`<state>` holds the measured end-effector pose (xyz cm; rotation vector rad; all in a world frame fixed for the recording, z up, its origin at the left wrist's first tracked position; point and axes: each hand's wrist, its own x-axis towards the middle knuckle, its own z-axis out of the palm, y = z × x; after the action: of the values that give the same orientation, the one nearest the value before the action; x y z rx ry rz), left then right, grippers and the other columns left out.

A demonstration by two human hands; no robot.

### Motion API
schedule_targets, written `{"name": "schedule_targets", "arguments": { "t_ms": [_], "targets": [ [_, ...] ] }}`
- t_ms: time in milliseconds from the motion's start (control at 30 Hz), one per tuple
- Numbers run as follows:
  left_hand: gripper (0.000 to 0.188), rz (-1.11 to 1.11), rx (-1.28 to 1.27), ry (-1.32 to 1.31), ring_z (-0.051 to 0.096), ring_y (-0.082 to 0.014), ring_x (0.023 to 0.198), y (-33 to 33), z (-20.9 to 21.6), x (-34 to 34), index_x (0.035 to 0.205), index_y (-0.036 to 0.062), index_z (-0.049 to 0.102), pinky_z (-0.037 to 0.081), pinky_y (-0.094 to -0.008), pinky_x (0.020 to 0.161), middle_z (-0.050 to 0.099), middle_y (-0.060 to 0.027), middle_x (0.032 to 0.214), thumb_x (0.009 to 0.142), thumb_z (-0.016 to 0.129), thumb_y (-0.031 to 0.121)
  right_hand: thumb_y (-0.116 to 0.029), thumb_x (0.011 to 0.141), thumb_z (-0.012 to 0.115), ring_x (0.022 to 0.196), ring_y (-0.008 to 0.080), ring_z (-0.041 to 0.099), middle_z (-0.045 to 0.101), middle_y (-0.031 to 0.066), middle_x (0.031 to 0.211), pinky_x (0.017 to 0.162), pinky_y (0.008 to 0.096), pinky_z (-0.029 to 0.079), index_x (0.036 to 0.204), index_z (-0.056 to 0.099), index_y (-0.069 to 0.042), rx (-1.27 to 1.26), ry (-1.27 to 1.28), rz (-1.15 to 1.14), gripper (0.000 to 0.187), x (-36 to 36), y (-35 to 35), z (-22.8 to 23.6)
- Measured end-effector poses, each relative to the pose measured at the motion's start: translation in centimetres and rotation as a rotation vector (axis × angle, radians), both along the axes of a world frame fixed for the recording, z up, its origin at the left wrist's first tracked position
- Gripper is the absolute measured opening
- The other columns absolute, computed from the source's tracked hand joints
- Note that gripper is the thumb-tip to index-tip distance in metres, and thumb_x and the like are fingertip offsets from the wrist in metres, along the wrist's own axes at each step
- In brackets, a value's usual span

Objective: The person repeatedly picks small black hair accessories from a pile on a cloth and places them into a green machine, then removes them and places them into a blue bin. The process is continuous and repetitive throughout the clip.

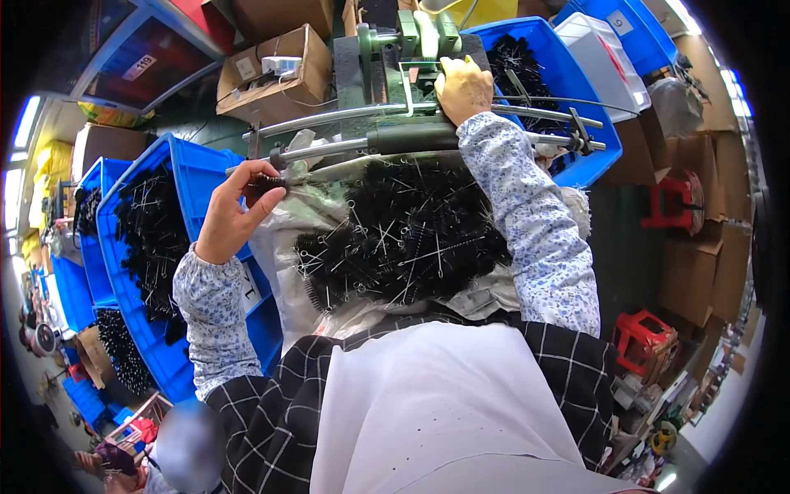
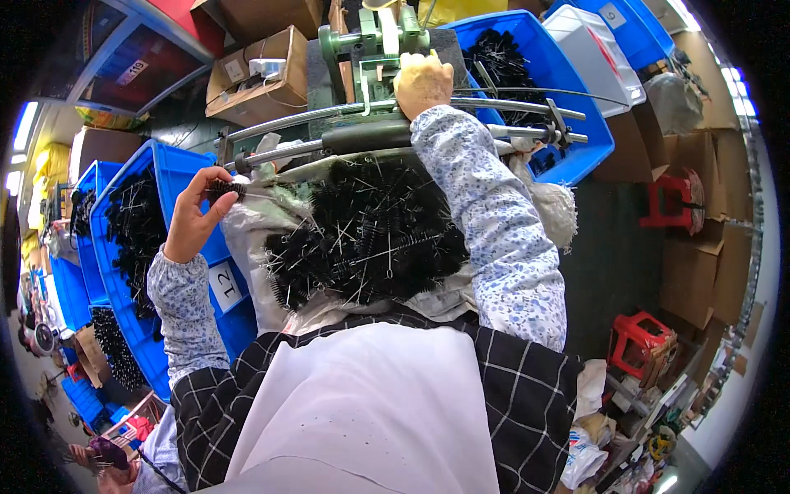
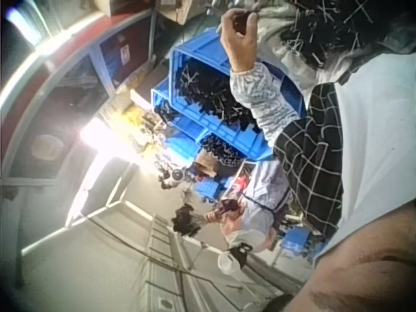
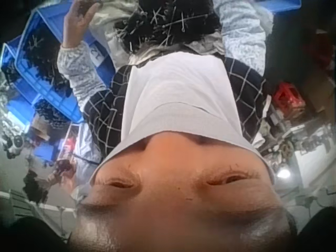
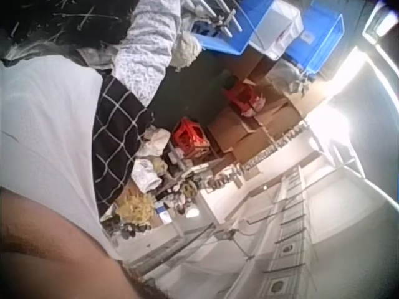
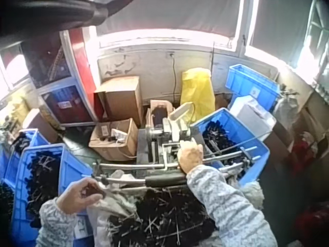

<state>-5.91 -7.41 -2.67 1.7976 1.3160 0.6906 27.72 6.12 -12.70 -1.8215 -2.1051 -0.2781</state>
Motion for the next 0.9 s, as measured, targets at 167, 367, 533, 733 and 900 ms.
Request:
{"name": "schedule_targets", "arguments": {
  "t_ms": [167,367,533,733,900],
  "targets": [
    [0.024,0.031,-0.019,-0.079,0.051,-0.0075,0.078,-0.1,0.0,-0.3,0.106,0.0012,0.054,0.042,-0.0212,0.070,0.056,-0.0026,0.093,0.083,0.059,0.005,-0.026,0.076,0.058,0.093,0.0263,0.058,0.064,0.0091,0.090,0.072,0.0402,0.044,0.102,0.062,-0.014,0.003,-0.033,-0.039,0.029,2.5,-0.3,0.1],
    [0.024,0.003,0.024,-0.166,0.055,-0.0103,0.090,0.1,-0.6,-0.6,0.108,0.0001,0.052,0.044,-0.0234,0.079,0.056,-0.0041,0.098,0.084,0.056,0.001,-0.031,0.077,0.058,0.083,0.0286,0.061,0.065,0.0090,0.086,0.072,0.0423,0.048,0.094,0.066,-0.014,-0.062,0.012,-0.025,0.025,9.0,0.9,-0.1],
    [0.022,-0.104,0.052,-0.166,0.056,-0.0112,0.089,1.1,-0.5,1.8,0.105,0.0010,0.051,0.046,-0.0252,0.080,0.056,-0.0038,0.096,0.084,0.057,0.003,-0.026,0.084,0.046,0.083,0.0317,0.061,0.064,0.0066,0.098,0.077,0.0444,0.047,0.101,0.065,-0.025,-0.161,-0.115,-0.009,0.025,10.9,2.4,0.5],
    [0.025,-0.226,0.024,-0.161,0.054,-0.0099,0.094,2.0,-0.7,3.8,0.108,0.0010,0.050,0.044,-0.0252,0.084,0.055,-0.0040,0.103,0.084,0.057,0.001,-0.023,0.087,0.047,0.092,0.0294,0.060,0.063,0.0134,0.099,0.078,0.0401,0.047,0.103,0.063,-0.018,-0.129,-0.017,-0.313,0.024,15.4,0.9,6.2],
    [0.025,-0.259,0.169,-0.173,0.056,-0.0129,0.093,2.9,-1.9,8.8,0.106,0.0002,0.052,0.046,-0.0254,0.082,0.058,-0.0064,0.101,0.082,0.060,0.003,-0.024,0.088,0.052,0.087,0.0260,0.061,0.062,0.0153,0.099,0.077,0.0358,0.048,0.111,0.057,-0.007,-0.234,0.265,0.173,0.030,7.8,-3.6,8.8]
  ]
}}
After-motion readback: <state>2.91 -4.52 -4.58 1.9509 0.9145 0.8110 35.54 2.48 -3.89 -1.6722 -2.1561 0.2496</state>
